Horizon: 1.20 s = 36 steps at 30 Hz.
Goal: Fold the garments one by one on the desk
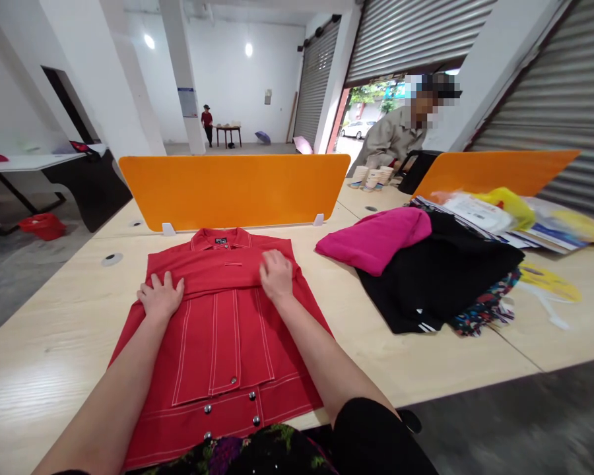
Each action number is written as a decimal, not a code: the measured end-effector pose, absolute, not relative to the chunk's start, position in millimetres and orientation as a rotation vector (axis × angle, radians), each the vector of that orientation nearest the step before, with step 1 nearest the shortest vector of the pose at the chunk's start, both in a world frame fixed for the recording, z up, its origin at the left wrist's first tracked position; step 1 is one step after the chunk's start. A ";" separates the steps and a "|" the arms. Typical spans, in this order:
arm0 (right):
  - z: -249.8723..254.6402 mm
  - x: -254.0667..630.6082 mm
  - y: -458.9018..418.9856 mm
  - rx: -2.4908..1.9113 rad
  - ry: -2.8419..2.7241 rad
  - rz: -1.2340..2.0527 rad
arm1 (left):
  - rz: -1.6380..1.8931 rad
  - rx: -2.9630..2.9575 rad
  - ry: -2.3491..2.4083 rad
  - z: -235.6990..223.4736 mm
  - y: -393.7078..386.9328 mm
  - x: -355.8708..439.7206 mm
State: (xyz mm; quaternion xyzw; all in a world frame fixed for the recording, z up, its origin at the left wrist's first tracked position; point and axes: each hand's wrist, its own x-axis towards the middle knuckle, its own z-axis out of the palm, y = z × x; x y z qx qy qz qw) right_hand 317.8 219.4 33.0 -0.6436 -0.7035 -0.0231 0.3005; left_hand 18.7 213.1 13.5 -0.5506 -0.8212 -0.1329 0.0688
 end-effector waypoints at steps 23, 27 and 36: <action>12.1 310.3 232.2 -1.676 -2.027 0.133 | -0.257 -1.877 -2.363 48.7 314.1 -67.6; 11.9 311.5 232.8 -1.799 -2.076 0.108 | -0.310 -1.706 -2.471 44.5 312.9 -66.3; 14.4 316.7 236.1 -1.965 -2.038 0.053 | -0.215 -2.200 -1.897 34.7 277.3 -27.5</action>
